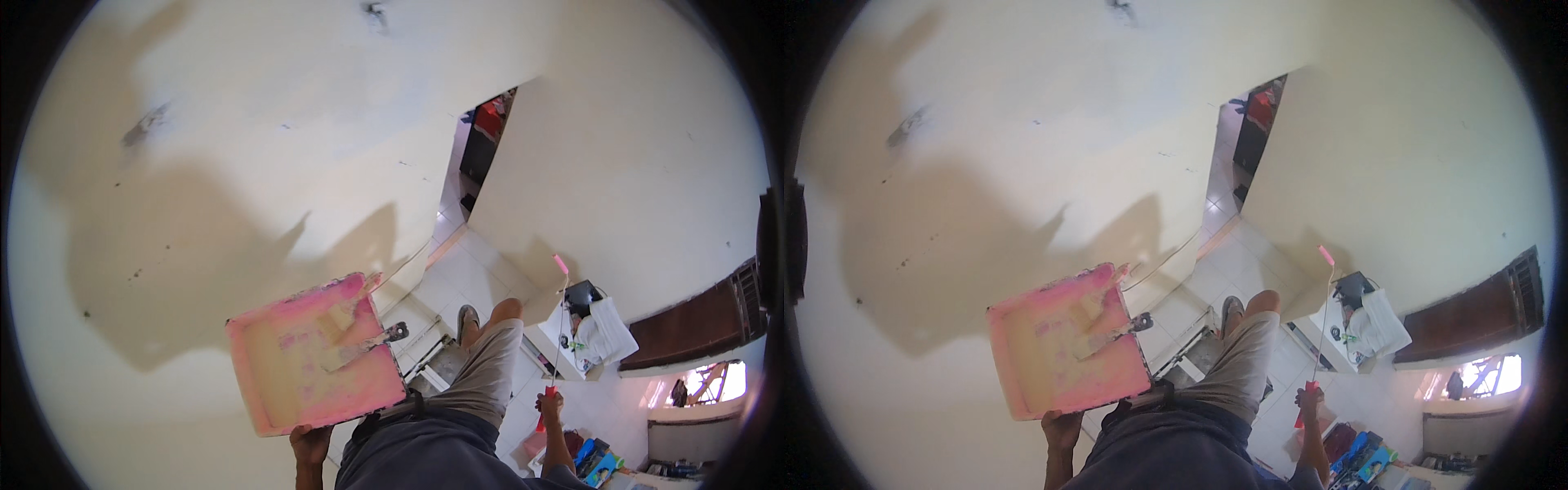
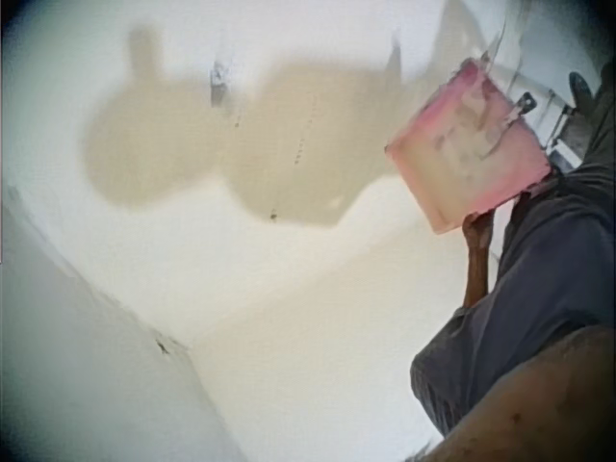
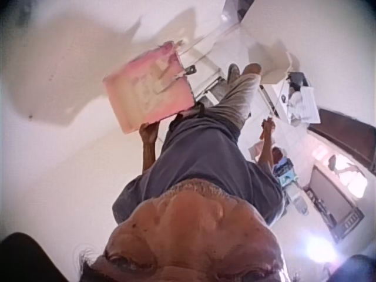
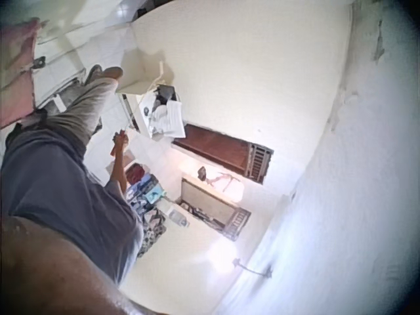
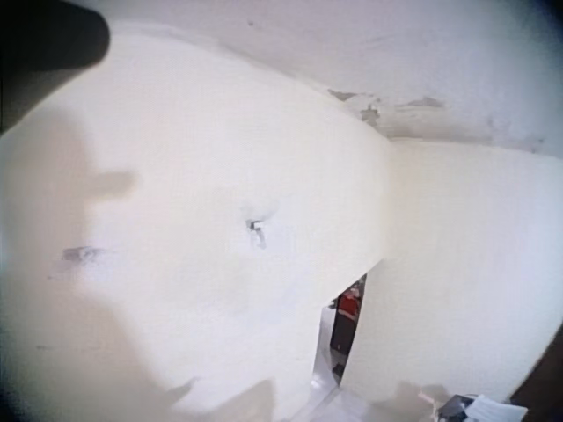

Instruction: The person paints an interior wall using a roller and a brush, applying paint from a tray.

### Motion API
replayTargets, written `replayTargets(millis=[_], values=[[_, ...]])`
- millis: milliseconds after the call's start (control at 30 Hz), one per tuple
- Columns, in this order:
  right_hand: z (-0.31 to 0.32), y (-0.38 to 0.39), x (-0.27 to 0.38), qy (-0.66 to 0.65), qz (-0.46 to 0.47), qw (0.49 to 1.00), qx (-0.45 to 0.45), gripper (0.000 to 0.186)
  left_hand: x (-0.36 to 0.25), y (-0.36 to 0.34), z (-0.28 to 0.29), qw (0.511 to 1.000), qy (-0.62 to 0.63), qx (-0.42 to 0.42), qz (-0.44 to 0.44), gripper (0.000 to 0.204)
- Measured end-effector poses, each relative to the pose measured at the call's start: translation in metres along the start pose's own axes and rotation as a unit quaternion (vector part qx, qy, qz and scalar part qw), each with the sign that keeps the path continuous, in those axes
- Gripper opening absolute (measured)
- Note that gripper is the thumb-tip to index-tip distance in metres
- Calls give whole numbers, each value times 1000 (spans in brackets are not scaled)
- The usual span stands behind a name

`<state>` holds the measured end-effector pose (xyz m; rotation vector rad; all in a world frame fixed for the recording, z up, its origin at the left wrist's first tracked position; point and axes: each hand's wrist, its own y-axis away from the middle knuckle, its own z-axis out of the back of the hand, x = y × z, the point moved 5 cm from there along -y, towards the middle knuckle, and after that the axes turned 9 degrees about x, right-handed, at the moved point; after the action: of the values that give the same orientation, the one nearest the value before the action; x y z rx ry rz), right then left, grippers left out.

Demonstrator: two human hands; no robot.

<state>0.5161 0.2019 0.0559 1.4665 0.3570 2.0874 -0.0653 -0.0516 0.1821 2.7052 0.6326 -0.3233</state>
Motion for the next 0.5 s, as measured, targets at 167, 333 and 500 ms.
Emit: replayTargets(millis=[167,333,500], values=[[-17,10,-64,54,7,998,-29,21,11,-6,28,1000,-25,-13,-8,56],[-61,-20,-56,143,80,986,-43,24,29,-23,56,999,1,21,-37,61],[-81,-83,5,202,207,957,7,30,64,-18,66,993,-1,33,-114,58]])
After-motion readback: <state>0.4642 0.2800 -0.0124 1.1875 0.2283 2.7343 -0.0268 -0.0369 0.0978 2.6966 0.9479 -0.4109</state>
